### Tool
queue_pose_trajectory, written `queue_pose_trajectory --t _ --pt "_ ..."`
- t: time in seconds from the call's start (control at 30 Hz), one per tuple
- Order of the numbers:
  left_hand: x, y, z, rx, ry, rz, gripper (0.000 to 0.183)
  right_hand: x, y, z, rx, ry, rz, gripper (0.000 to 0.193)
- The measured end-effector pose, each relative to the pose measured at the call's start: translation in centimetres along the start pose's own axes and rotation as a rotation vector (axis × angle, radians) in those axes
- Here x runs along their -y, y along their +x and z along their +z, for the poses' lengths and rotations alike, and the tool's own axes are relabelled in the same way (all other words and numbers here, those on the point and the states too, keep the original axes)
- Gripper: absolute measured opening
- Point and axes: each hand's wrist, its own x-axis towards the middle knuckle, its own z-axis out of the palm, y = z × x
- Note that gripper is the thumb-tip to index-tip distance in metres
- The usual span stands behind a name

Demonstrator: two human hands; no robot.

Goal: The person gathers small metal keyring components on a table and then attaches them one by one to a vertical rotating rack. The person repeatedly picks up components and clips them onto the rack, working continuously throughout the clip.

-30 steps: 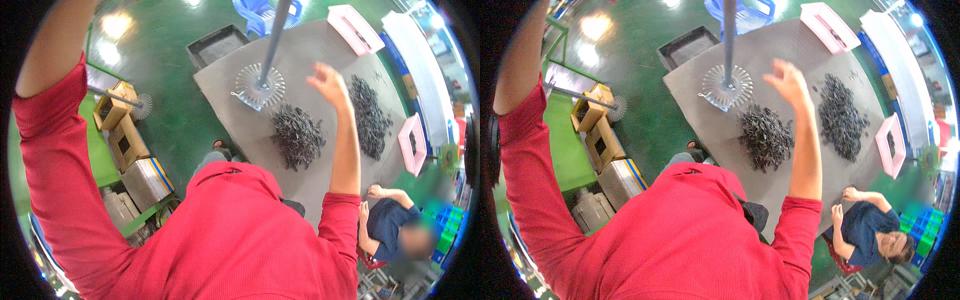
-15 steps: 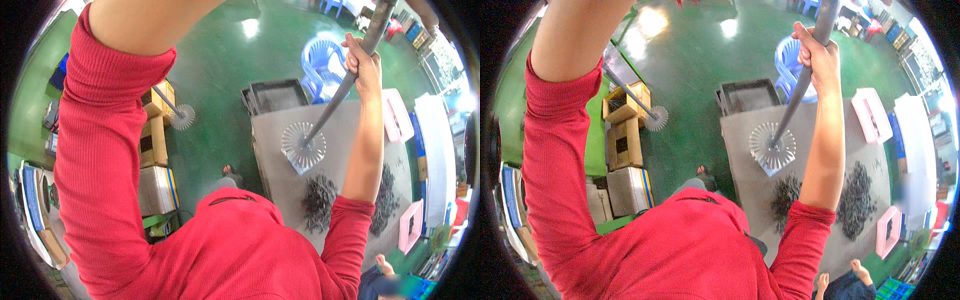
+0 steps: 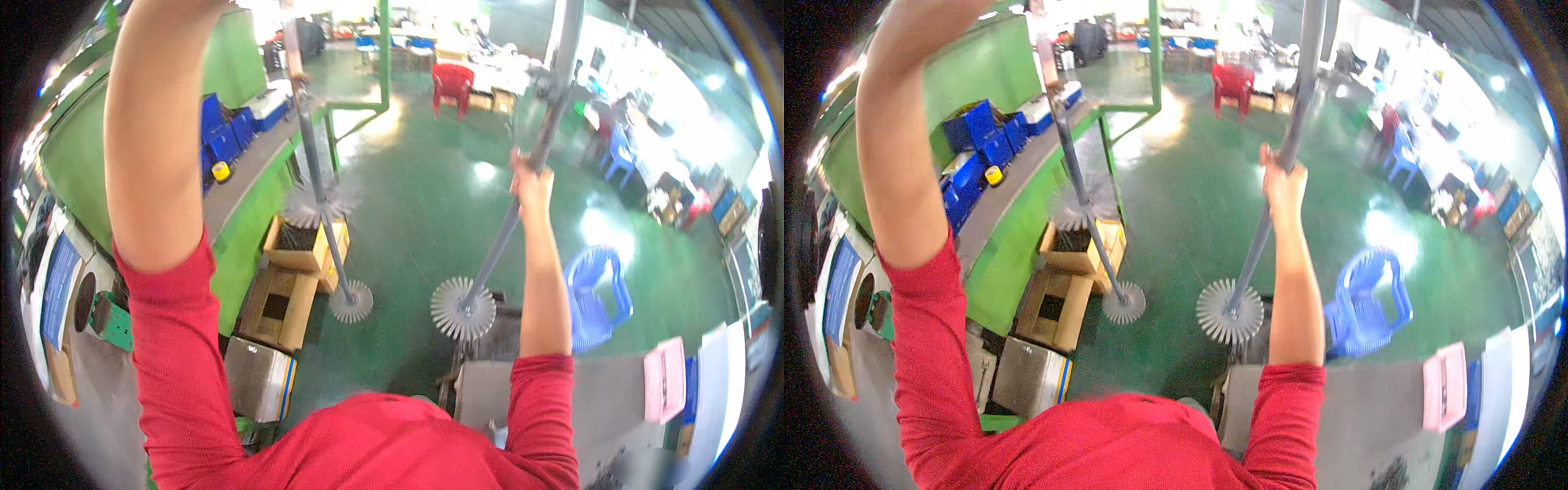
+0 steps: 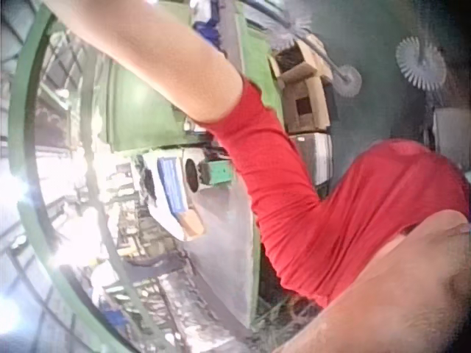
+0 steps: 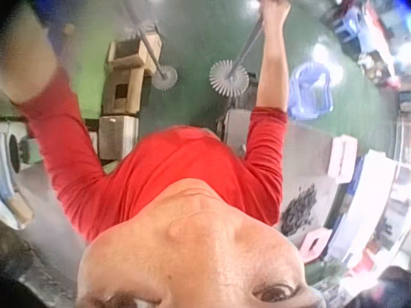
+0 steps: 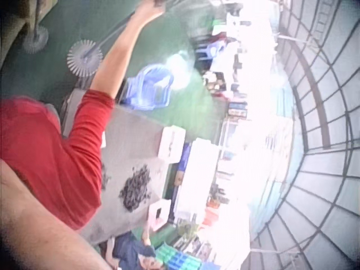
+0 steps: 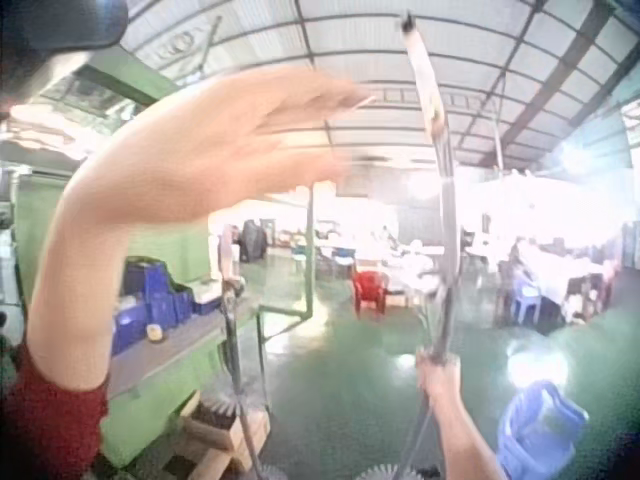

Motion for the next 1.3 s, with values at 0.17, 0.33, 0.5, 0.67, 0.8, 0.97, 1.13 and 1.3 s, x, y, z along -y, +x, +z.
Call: queue_pose_trajectory --t 0.17,0.33,0.5,0.67,0.8,0.97,1.13,1.3 --pt "-1.7 -7.9 -2.9 0.17 0.253 -0.446 0.045 -9.9 3.7 3.8 -0.015 -0.022 0.104 0.038" --pt "-5.3 -9.8 -3.4 0.348 0.435 -0.612 0.05 -22.3 8.7 10.5 0.042 -0.086 0.037 0.04" --pt "-6.1 -11.3 0.7 0.245 0.432 -0.611 0.042 -27.9 13.5 13.4 0.02 -0.178 0.019 0.043" --pt "-5.1 -9.6 5.7 0.253 0.576 -0.781 0.042 -31.9 17.1 18.2 0.026 -0.307 -0.002 0.043" --pt "-4.1 -7.8 6.4 0.386 0.692 -0.948 0.038 -33.8 20.0 21.3 0.061 -0.279 -0.046 0.045" --pt "-3.3 -7.8 7.4 0.46 0.822 -1.051 0.038 -35.9 21.7 25.1 0.065 -0.397 -0.045 0.042" --pt "-0.4 -8.6 9.9 0.427 0.852 -1.241 0.039 -38.1 21.7 27.8 0.108 -0.321 -0.078 0.035" --pt "5.4 -15.2 13.5 0.174 0.678 -1.666 0.047 -43.2 21.2 29.9 0.199 -0.185 -0.033 0.033"
